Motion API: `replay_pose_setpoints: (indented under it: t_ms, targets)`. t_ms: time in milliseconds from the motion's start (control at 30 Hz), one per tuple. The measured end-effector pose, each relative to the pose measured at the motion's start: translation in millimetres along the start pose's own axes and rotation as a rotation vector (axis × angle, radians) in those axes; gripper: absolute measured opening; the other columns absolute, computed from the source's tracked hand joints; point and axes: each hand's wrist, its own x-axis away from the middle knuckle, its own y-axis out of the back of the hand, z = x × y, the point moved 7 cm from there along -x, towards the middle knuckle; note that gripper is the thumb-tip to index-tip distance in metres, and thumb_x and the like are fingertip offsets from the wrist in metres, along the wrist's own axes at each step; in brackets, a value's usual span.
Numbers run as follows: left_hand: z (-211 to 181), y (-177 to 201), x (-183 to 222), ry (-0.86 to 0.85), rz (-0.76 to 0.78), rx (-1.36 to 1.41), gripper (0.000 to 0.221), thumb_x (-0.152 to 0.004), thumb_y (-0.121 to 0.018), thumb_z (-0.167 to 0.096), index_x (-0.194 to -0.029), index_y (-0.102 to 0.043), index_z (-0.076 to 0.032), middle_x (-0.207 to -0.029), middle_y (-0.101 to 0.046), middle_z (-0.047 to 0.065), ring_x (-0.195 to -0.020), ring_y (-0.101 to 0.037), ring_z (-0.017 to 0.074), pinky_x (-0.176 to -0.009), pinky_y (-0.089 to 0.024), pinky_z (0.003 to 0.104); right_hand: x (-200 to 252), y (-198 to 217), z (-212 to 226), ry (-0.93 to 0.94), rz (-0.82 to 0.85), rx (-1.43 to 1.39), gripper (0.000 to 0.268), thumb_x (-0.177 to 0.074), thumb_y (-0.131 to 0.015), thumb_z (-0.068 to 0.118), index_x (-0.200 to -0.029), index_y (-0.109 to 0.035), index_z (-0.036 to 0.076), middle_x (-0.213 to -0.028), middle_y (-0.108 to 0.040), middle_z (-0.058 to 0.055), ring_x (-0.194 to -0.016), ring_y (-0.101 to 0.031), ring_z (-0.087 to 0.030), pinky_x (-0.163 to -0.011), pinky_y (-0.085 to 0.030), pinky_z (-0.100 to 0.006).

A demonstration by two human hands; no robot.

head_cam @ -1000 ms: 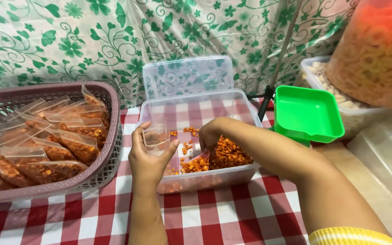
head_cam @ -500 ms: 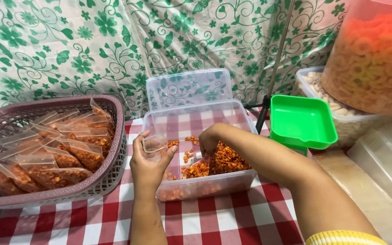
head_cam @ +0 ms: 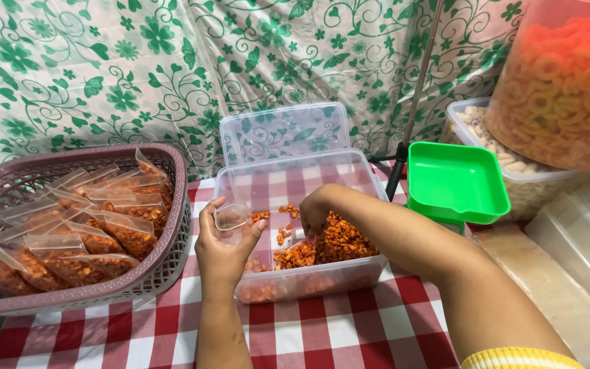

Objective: The person scoops orange snack pieces from a clear container into small transparent bags using a pink scoop. The filled bags are weighed on a green scale, sealed, and placed into a purple basket. The process is repeated multiple times.

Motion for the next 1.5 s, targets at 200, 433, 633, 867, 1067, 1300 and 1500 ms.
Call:
replay_pose_setpoints:
  t_ms: [200, 433, 633, 867, 1067, 1300, 1500]
  targets:
    - [-4, 1, 1, -0.001, -0.007, 0.002, 0.086, -0.064, -0.098, -0.037, -0.137, -0.056, -0.016, -0.1, -0.075, 0.01, -0.098, -0.072, 0.0248, -0.087, -0.055, 0.036, 4, 1, 1, -0.01, 0.004, -0.023, 0.034, -0.089, -0.07, 0.019, -0.123, -0.076, 0.017, -0.097, -0.081, -0.006, -0.088, -0.079, -0.023, -0.086, -0.06, -0.035]
    - [-4, 2, 1, -0.002, -0.012, 0.004, 0.085, -0.065, -0.097, -0.036, -0.137, -0.056, -0.015, -0.101, -0.075, 0.011, -0.098, -0.072, 0.026, -0.087, -0.055, 0.037, 8, 1, 2, -0.019, 0.016, -0.053, 0.032, -0.092, -0.07, 0.021, -0.122, -0.076, 0.015, -0.094, -0.081, -0.007, -0.086, -0.078, -0.022, -0.087, -0.059, -0.034]
    - [1, 0, 0, 0.01, -0.01, 0.003, 0.086, -0.064, -0.097, -0.038, -0.137, -0.055, -0.017, -0.1, -0.075, 0.008, -0.097, -0.072, 0.0235, -0.087, -0.055, 0.035, 6, 1, -1, -0.022, 0.033, -0.07, 0.033, -0.092, -0.072, 0.02, -0.124, -0.076, 0.013, -0.097, -0.081, -0.009, -0.09, -0.078, -0.024, -0.09, -0.058, -0.036]
    - [-2, 0, 0, 0.003, -0.01, -0.002, 0.085, -0.065, -0.097, -0.037, -0.136, -0.056, -0.016, -0.1, -0.075, 0.009, -0.098, -0.072, 0.0245, -0.087, -0.055, 0.036, -2, -1, -8, -0.027, 0.026, -0.072, 0.032, -0.092, -0.072, 0.02, -0.123, -0.077, 0.015, -0.098, -0.08, -0.009, -0.09, -0.078, -0.024, -0.091, -0.057, -0.036]
    - [-4, 1, 0, -0.006, -0.015, -0.005, 0.084, -0.066, -0.096, -0.036, -0.136, -0.055, -0.015, -0.1, -0.075, 0.011, -0.099, -0.072, 0.0269, -0.086, -0.056, 0.037, -2, -1, -8, -0.024, 0.025, -0.074, 0.032, -0.09, -0.072, 0.019, -0.122, -0.077, 0.014, -0.098, -0.08, -0.01, -0.089, -0.078, -0.025, -0.09, -0.058, -0.036]
    - [-2, 1, 0, -0.002, -0.015, -0.002, 0.084, -0.066, -0.097, -0.035, -0.136, -0.056, -0.016, -0.1, -0.075, 0.009, -0.099, -0.072, 0.025, -0.087, -0.056, 0.036, -3, 0, -10, -0.034, 0.021, -0.085, 0.033, -0.091, -0.073, 0.021, -0.123, -0.076, 0.015, -0.097, -0.081, -0.008, -0.088, -0.078, -0.024, -0.087, -0.059, -0.035]
    - [-2, 1, 0, -0.016, -0.022, -0.005, 0.083, -0.066, -0.096, -0.035, -0.136, -0.056, -0.016, -0.099, -0.075, 0.01, -0.098, -0.072, 0.0251, -0.086, -0.056, 0.036, -5, -1, -11, -0.028, 0.039, -0.079, 0.036, -0.089, -0.073, 0.02, -0.124, -0.076, 0.015, -0.103, -0.08, -0.011, -0.093, -0.078, -0.027, -0.09, -0.059, -0.037]
